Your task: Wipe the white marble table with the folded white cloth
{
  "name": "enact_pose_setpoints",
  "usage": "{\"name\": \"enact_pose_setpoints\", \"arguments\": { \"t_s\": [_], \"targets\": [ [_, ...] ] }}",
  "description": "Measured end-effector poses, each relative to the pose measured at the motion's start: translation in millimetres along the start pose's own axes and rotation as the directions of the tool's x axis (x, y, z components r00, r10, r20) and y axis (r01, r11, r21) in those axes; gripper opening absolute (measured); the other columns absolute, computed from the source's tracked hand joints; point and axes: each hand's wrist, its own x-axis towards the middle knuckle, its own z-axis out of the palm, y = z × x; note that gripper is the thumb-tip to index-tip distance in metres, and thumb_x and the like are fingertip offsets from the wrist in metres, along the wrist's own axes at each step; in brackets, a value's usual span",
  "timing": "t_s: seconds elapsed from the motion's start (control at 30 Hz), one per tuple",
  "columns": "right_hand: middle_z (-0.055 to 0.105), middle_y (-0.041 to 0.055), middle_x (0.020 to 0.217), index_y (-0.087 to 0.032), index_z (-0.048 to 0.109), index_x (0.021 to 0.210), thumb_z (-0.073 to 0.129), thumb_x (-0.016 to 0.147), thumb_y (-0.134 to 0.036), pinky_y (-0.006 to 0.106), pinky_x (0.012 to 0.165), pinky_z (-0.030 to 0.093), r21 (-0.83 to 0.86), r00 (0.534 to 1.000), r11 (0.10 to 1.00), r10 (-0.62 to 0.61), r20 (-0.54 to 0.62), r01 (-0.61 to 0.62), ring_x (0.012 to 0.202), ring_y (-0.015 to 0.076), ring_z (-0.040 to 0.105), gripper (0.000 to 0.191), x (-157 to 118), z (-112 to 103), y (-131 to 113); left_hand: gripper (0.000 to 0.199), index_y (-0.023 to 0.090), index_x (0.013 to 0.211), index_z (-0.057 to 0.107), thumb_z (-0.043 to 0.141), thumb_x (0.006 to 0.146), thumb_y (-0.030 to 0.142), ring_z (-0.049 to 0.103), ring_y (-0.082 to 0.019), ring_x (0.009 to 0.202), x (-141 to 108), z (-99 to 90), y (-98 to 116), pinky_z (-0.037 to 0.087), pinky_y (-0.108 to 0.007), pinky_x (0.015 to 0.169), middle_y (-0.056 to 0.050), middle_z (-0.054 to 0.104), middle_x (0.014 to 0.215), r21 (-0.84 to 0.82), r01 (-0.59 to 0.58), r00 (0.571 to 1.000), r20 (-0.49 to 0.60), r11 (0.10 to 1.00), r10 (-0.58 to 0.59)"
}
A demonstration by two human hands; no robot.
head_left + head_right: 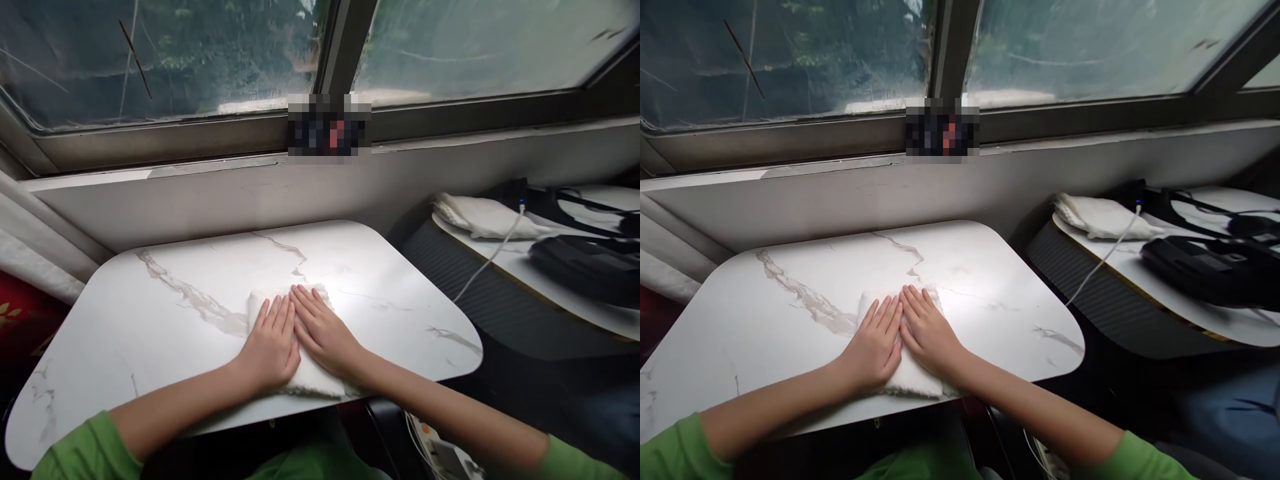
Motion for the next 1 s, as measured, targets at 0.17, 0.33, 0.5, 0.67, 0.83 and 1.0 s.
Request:
{"name": "enact_pose_setpoints", "arguments": {
  "t_s": [0.17,0.33,0.5,0.67,0.83,1.0],
  "targets": [
    [0.038,0.0194,0.149,-0.004,0.042,0.143,0.028,0.096,-0.026,0.054,0.116,0.024,-0.124,0.985,0.978,0.171,0.007,-0.168,0.142,0.0304,0.029,0.054,74.2,11.5,54.4,0.060,0.003,0.148,0.029,0.029,0.094,0.028,0.017,-0.022,0.146,93.6,9.5,-55.4,0.013,-0.040,0.120,-0.015,0.022,0.156,0.006,0.057,0.997,0.041,0.998,-0.057],
    [0.043,0.0188,0.146,-0.004,0.046,0.140,0.032,0.094,-0.022,0.049,0.115,0.024,-0.145,0.973,0.962,0.229,-0.024,-0.230,0.139,0.0275,0.035,0.051,153.6,10.2,100.0,0.059,-0.002,0.146,0.030,0.031,0.092,0.021,0.023,-0.025,0.144,171.7,5.2,-99.8,0.014,-0.041,0.119,-0.018,0.027,0.154,0.062,0.197,0.980,0.005,0.978,-0.198],
    [0.041,0.0159,0.148,-0.004,0.044,0.141,0.031,0.096,-0.022,0.044,0.116,0.023,-0.130,0.975,0.967,0.222,-0.011,-0.221,0.140,0.0245,0.033,0.051,152.3,2.5,106.0,0.059,-0.003,0.146,0.031,0.032,0.092,0.019,0.025,-0.027,0.144,171.8,6.8,-89.4,0.014,-0.043,0.119,-0.019,0.029,0.153,0.076,0.227,0.973,-0.053,0.971,-0.224],
    [0.031,0.0146,0.153,-0.006,0.037,0.146,0.028,0.098,-0.026,0.046,0.118,0.019,-0.098,0.984,0.987,0.140,0.111,-0.129,0.144,0.0238,0.024,0.053,72.4,-18.3,89.3,0.058,-0.007,0.143,0.033,0.032,0.093,0.022,0.026,-0.030,0.143,125.9,17.8,-17.5,0.016,-0.047,0.119,-0.022,0.031,0.151,0.098,0.221,0.973,-0.089,0.970,-0.213],
    [0.024,0.0106,0.156,-0.013,0.018,0.154,0.022,0.101,-0.030,0.049,0.118,0.020,-0.119,0.993,0.991,0.079,0.083,-0.069,0.146,0.0215,0.016,0.055,-47.4,-42.4,44.6,0.060,-0.006,0.144,0.033,0.030,0.096,0.030,0.021,-0.033,0.144,51.1,23.7,70.6,0.016,-0.049,0.119,-0.023,0.026,0.153,0.099,0.022,0.996,-0.088,0.995,-0.013],
    [0.024,0.0101,0.157,-0.016,0.006,0.155,0.023,0.101,-0.029,0.049,0.118,0.023,-0.167,0.994,0.981,0.107,0.038,-0.100,0.146,0.0215,0.017,0.058,-87.0,-47.8,36.9,0.064,-0.006,0.145,0.031,0.030,0.096,0.036,0.019,-0.034,0.144,41.6,18.8,92.6,0.015,-0.049,0.119,-0.023,0.024,0.153,0.063,-0.097,0.995,-0.022,0.993,0.098]
  ]
}}
